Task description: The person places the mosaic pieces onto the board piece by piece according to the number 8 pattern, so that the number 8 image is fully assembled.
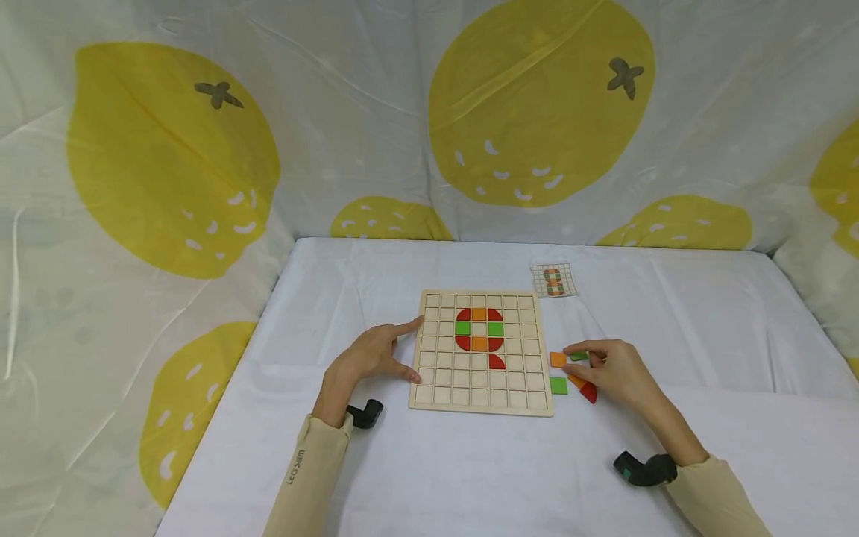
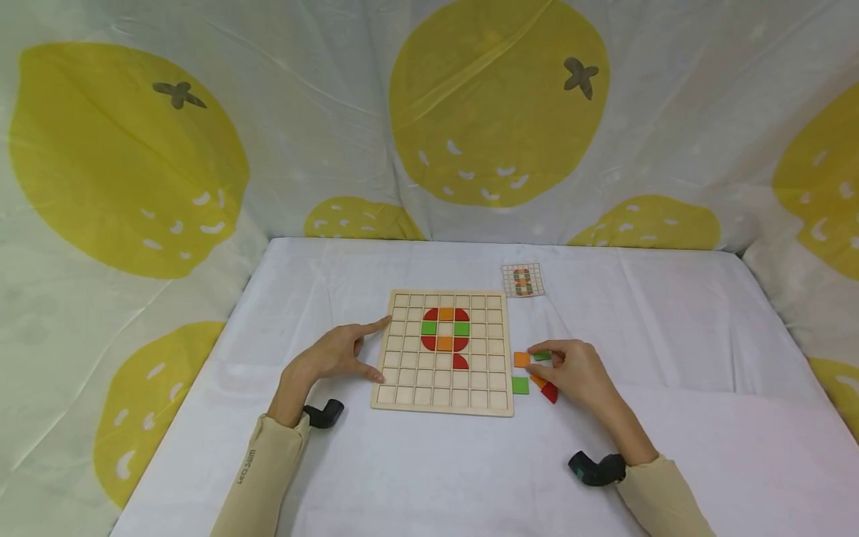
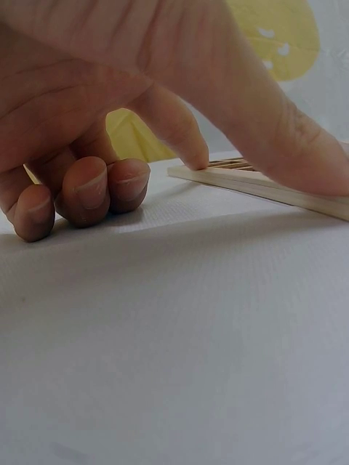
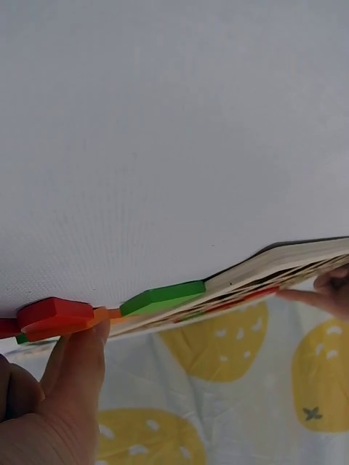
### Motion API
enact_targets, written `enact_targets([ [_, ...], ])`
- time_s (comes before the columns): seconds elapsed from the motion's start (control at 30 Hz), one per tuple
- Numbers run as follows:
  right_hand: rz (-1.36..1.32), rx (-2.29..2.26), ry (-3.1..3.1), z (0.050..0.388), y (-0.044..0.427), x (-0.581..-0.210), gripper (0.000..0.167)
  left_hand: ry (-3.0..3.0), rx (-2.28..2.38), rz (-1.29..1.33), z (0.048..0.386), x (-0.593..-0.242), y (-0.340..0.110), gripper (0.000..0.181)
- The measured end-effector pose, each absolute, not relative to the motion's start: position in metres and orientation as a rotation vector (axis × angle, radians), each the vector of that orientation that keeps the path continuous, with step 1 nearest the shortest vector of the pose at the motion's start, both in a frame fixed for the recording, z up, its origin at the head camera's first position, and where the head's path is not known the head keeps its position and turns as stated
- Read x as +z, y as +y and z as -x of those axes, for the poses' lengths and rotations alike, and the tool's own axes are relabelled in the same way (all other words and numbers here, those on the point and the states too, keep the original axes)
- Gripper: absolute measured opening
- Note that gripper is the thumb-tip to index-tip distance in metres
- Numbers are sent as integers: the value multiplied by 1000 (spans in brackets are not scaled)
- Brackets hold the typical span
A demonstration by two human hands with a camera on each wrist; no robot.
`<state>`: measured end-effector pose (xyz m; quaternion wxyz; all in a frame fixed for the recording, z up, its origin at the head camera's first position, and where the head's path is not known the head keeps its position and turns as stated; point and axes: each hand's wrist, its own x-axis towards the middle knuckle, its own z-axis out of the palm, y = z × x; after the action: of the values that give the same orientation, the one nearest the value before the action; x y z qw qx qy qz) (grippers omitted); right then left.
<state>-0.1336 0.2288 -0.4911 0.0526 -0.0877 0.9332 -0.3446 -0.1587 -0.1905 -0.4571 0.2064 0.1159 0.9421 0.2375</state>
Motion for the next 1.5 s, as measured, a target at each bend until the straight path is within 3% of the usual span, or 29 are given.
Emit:
enact_targets([
  [0.67,275,-1175,2823,133,222,-487,25,2612,667,-281,158,-459,-190,114],
  [1.2,463,-1279,2704,138,141,-482,29,2620,674,-309,158,-460,-192,114],
  [1.5,478,-1272,2692,138,125,-484,28,2622,659,-310,158,-458,-190,114],
])
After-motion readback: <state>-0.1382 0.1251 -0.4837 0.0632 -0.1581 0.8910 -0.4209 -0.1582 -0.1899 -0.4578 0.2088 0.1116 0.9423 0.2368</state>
